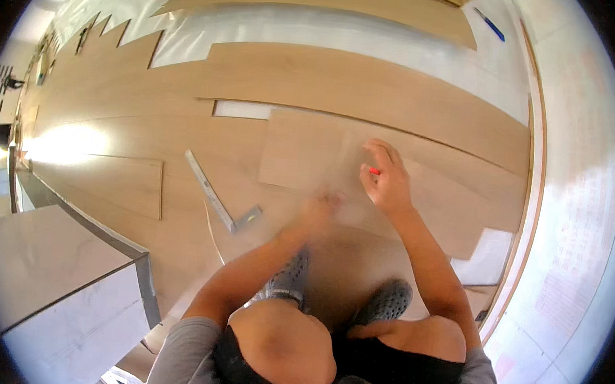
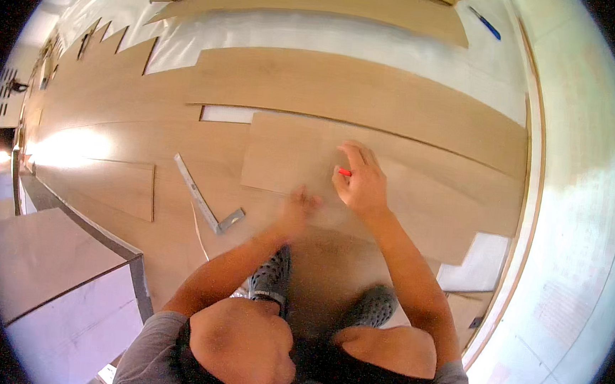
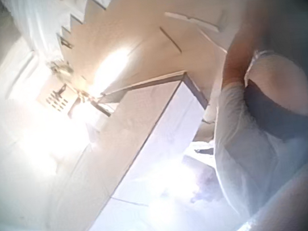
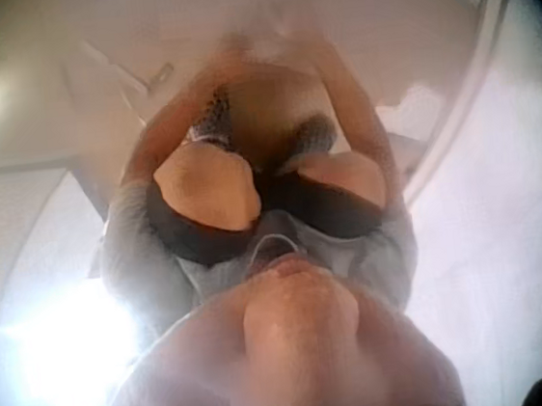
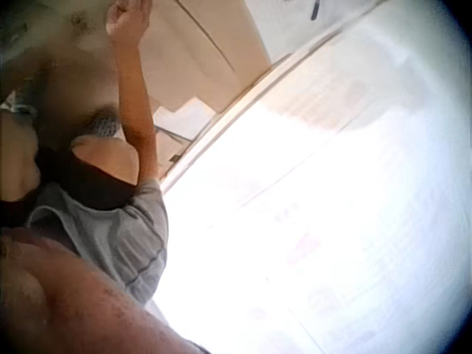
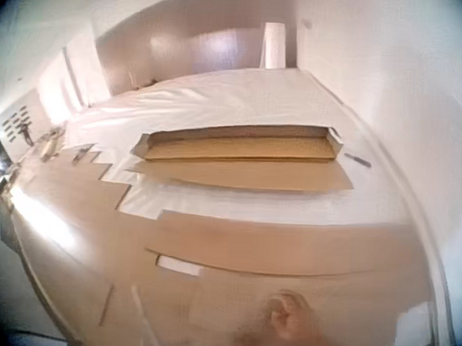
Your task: The person positions and marks wooden flooring planks, using a square and a pencil to draw lines on them while kneeling on the floor.
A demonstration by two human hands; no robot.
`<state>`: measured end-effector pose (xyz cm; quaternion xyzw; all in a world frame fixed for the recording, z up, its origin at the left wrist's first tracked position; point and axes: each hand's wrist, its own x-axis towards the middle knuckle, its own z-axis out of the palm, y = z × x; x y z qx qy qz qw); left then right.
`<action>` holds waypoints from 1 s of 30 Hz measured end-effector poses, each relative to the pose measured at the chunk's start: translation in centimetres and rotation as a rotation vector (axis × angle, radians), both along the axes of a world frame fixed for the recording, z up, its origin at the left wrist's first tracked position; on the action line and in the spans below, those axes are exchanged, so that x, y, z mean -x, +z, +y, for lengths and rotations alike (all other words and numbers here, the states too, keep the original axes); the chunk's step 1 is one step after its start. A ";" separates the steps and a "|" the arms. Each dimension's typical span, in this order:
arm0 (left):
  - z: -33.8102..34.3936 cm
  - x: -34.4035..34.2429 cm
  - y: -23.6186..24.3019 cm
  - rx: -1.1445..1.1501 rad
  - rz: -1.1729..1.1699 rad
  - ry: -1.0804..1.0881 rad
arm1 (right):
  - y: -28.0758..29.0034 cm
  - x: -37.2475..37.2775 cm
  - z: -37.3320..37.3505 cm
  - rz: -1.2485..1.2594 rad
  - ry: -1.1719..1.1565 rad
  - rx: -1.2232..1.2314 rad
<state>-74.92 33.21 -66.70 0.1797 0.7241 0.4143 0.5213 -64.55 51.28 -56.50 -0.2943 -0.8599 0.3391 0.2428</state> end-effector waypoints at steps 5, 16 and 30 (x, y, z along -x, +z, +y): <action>-0.2 7.8 2.6 0.165 0.312 0.058 | -3.1 -9.9 -1.9 -0.174 -0.352 0.370; -0.7 12.9 3.5 0.389 0.924 -0.089 | -6.9 -15.2 -6.5 0.331 -0.836 1.515; -0.4 15.4 -0.3 0.317 0.597 0.230 | -8.2 -12.9 -2.4 0.380 -0.959 1.529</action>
